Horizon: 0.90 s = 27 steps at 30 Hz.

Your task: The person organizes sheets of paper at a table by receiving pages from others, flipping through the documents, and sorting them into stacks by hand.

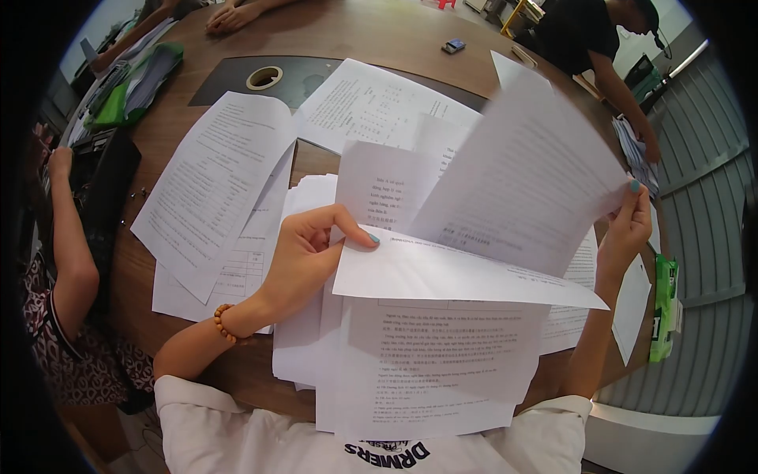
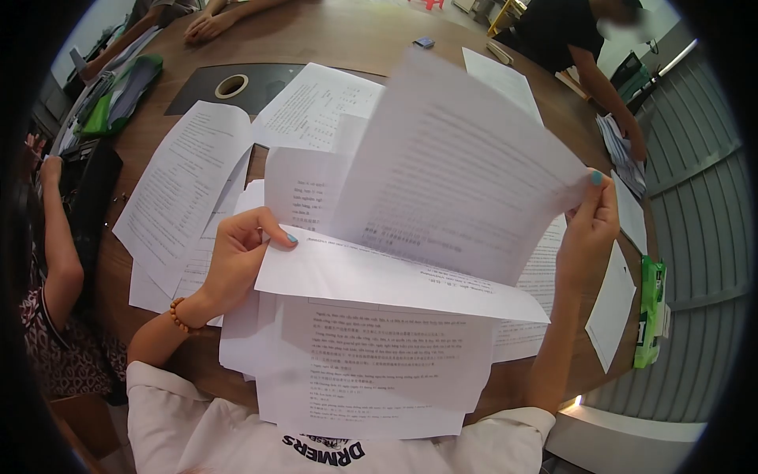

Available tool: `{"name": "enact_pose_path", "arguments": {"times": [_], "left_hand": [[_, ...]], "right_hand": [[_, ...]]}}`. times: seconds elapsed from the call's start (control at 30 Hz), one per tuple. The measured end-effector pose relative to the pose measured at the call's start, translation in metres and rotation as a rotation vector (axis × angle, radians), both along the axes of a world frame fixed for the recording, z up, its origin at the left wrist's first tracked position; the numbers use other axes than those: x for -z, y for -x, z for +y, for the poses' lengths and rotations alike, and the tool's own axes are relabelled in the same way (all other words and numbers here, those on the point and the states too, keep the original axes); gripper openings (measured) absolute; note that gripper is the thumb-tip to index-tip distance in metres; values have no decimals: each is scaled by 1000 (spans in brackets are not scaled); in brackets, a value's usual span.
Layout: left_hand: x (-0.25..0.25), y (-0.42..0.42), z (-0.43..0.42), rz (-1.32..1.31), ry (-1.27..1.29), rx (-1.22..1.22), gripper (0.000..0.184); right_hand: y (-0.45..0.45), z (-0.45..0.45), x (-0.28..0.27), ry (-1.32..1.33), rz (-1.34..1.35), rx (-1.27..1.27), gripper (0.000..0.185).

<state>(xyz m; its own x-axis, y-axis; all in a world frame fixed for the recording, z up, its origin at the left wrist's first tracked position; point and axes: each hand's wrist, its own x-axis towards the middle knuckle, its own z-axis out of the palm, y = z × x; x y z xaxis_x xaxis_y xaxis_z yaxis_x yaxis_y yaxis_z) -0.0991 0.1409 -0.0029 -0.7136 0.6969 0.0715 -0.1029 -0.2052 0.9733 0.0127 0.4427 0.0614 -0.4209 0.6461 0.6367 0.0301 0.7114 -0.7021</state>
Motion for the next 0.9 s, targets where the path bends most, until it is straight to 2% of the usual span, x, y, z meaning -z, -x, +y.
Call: {"name": "enact_pose_path", "arguments": {"times": [0.03,0.07,0.27,0.37,0.43,0.47,0.53,0.63,0.8,0.87,0.9], "left_hand": [[-1,0,0,-8,-6,-3,12],[-1,-1,1,-15,-12,-5,12],[-1,-1,1,2,3,-17,12],[-1,0,0,15,18,-10,12],[-3,0,1,13,18,-17,11],[-3,-1,1,9,18,-29,11],[-3,-1,1,15,38,-38,10],[0,-1,1,6,54,-48,9],[1,0,-1,-6,54,-34,10],[2,1,-1,-46,-40,-1,12],[2,1,-2,-42,-36,2,12]], "right_hand": [[-1,6,-1,257,101,-108,24],[-2,14,-1,255,100,-107,24],[-16,89,8,76,125,-48,28],[-28,130,14,20,44,56,28],[-39,160,18,-222,-225,230,28],[-46,172,21,-225,-224,238,28],[-59,192,27,-373,-433,414,27],[-78,212,44,-512,-463,426,25],[-85,219,74,-462,-472,529,23],[-76,205,81,-472,-435,551,23],[-70,192,79,-413,-534,566,23]]}}
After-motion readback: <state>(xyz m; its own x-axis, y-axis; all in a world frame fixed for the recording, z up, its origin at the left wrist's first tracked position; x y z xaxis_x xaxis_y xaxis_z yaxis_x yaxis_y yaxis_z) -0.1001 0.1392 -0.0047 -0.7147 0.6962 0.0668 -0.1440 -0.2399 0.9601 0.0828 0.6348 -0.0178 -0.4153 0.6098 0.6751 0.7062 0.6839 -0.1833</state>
